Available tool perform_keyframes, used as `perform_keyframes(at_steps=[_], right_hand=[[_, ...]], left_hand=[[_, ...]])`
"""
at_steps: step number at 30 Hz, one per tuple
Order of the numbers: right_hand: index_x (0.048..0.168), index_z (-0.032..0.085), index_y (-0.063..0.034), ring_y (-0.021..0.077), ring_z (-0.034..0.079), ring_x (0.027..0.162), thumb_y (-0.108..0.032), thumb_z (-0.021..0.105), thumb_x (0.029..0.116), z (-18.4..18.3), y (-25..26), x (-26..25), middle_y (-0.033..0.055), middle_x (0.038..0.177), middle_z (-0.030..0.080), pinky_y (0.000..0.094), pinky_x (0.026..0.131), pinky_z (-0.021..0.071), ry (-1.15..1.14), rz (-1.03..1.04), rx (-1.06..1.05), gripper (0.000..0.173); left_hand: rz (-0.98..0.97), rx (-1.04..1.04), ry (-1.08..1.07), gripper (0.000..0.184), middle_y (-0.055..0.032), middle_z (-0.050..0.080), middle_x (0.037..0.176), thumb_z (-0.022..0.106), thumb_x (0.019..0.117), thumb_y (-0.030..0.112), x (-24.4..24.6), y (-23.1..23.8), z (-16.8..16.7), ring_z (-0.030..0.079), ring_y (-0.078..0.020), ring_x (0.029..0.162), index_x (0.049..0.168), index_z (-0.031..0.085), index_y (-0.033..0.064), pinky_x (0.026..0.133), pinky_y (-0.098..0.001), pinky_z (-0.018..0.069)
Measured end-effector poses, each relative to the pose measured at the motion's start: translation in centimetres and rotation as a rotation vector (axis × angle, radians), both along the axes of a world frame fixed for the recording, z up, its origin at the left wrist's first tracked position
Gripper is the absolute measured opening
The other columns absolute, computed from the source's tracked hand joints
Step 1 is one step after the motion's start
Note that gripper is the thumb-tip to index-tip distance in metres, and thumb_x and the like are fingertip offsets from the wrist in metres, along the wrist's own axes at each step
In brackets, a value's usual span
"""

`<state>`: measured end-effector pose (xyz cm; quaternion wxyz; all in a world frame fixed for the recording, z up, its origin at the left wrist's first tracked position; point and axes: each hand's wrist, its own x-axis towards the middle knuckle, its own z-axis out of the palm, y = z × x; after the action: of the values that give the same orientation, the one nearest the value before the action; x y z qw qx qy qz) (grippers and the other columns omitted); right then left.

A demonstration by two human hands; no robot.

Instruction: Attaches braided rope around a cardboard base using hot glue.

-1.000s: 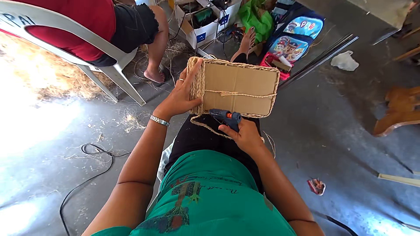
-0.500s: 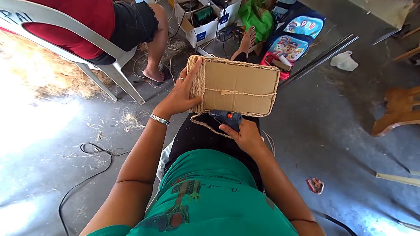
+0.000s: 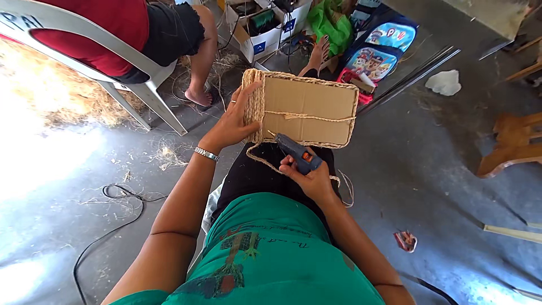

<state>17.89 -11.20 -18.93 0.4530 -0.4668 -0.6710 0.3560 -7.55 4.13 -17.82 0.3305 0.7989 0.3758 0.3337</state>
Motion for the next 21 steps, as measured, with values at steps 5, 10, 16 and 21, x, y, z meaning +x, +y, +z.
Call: perform_keyframes(at_steps=[5, 10, 16, 21], right_hand=[[0.113, 0.064, 0.0006, 0.0196, 0.073, 0.089, -0.002, 0.077, 0.0896, -3.0, 0.2, -1.6, 0.0110, 0.102, 0.075, 0.0355, 0.081, 0.0631, 0.260, 0.057, -0.057, 0.027], [0.133, 0.062, -0.0061, 0.0127, 0.068, 0.101, -0.020, 0.076, 0.0941, -5.8, 1.3, -1.8, 0.0081, 0.119, 0.069, 0.0328, 0.089, 0.0603, -0.013, 0.062, -0.046, 0.043], [0.132, 0.063, -0.0060, 0.0148, 0.070, 0.103, -0.019, 0.073, 0.0966, -7.2, 1.8, -2.0, 0.0099, 0.116, 0.071, 0.0351, 0.093, 0.0594, -0.144, 0.111, -0.046, 0.039], [0.124, 0.064, -0.0052, 0.0124, 0.071, 0.095, -0.019, 0.073, 0.0959, -7.2, 1.3, -1.7, 0.0083, 0.104, 0.073, 0.0309, 0.088, 0.0600, -0.120, 0.097, -0.082, 0.033]], left_hand=[[-0.027, -0.083, -0.021, 0.085, -0.0094, 0.028, 0.166, 0.073, 0.0888, 0.036, -0.5, 1.6, 0.4, 0.034, -0.0215, 0.150, 0.161, 0.029, 0.0231, 0.120, -0.0458, 0.0364], [-0.041, -0.170, -0.036, 0.084, -0.0082, 0.033, 0.164, 0.075, 0.0877, 0.033, -0.7, 3.4, 0.5, 0.037, -0.0211, 0.148, 0.159, 0.031, 0.0241, 0.118, -0.0452, 0.0391], [-0.052, -0.250, -0.075, 0.077, -0.0136, 0.040, 0.158, 0.075, 0.0870, 0.024, -0.7, 4.4, 0.6, 0.048, -0.0237, 0.139, 0.154, 0.038, 0.0229, 0.110, -0.0448, 0.0475], [-0.082, -0.260, -0.104, 0.056, -0.0149, 0.047, 0.149, 0.070, 0.0918, 0.020, -0.6, 4.1, 0.6, 0.056, -0.0217, 0.129, 0.143, 0.047, 0.0163, 0.102, -0.0422, 0.0526]])
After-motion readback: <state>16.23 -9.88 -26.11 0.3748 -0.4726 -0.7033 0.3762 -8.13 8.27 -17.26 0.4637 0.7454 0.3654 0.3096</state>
